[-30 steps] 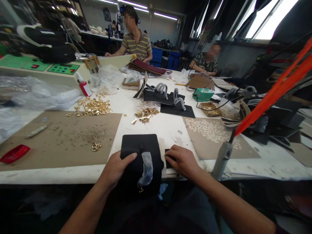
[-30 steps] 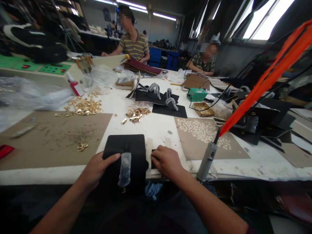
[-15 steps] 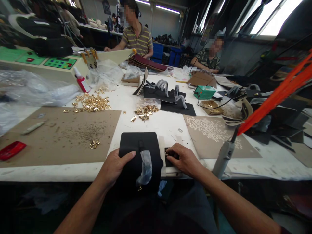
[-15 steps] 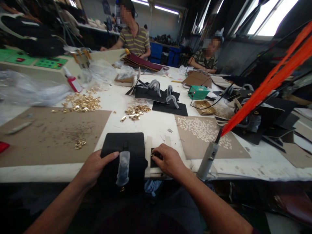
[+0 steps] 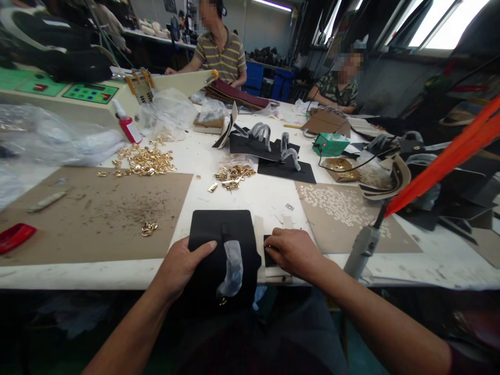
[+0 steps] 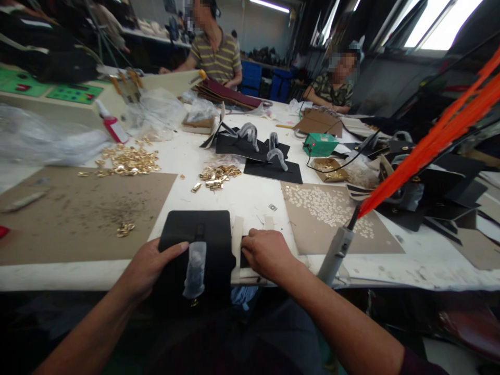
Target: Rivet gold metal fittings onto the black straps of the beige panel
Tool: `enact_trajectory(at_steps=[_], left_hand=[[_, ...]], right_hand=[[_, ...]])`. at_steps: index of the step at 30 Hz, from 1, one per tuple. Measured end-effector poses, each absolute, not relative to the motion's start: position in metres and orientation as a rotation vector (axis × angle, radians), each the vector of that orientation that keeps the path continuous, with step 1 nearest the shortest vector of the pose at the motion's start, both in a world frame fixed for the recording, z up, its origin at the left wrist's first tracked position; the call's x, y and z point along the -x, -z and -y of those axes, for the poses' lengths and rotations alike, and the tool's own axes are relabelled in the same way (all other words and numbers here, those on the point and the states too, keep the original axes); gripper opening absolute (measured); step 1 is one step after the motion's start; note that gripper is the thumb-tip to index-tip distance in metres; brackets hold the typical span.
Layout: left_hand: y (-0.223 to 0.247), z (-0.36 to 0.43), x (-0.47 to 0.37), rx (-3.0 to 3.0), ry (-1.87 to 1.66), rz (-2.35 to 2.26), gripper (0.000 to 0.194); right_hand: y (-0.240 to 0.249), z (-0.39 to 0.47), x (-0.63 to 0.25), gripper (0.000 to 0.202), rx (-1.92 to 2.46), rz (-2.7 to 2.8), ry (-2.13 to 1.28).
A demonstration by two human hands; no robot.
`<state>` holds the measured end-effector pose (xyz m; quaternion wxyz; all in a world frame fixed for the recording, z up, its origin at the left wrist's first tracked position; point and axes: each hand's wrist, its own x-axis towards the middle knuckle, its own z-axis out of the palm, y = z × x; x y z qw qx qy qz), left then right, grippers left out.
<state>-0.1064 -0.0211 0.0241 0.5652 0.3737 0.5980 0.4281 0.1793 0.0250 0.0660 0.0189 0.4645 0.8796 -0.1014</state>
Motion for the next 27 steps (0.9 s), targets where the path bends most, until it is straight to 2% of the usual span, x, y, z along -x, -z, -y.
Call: enact_trajectory(at_steps=[7, 11, 20, 24, 27], left_hand=[[-0.024, 0.022, 0.107, -0.857, -1.012, -1.354, 0.051], [-0.026, 0.022, 0.106, -0.859, -1.020, -1.367, 0.051], [-0.028, 0.021, 0.106, -0.853, -1.027, -1.368, 0.052], [-0.034, 0.030, 0.105, -0.820, -1.051, -1.334, 0.053], [-0.045, 0.048, 0.101, -0.849, -1.097, -1.346, 0.056]], right_hand=[[-0.040, -0.021, -0.191, 0.009, -1.751, -2.828, 0.635], [-0.030, -0.019, -0.197, 0.011, -1.761, -2.896, 0.749], [-0.040, -0.023, -0.190, 0.011, -1.813, -2.763, 0.815], [-0.042, -0.016, -0.197, 0.013, -1.867, -2.821, 1.062], [-0.057, -0.001, -0.202, 0.019, -2.088, -2.909, 1.194]])
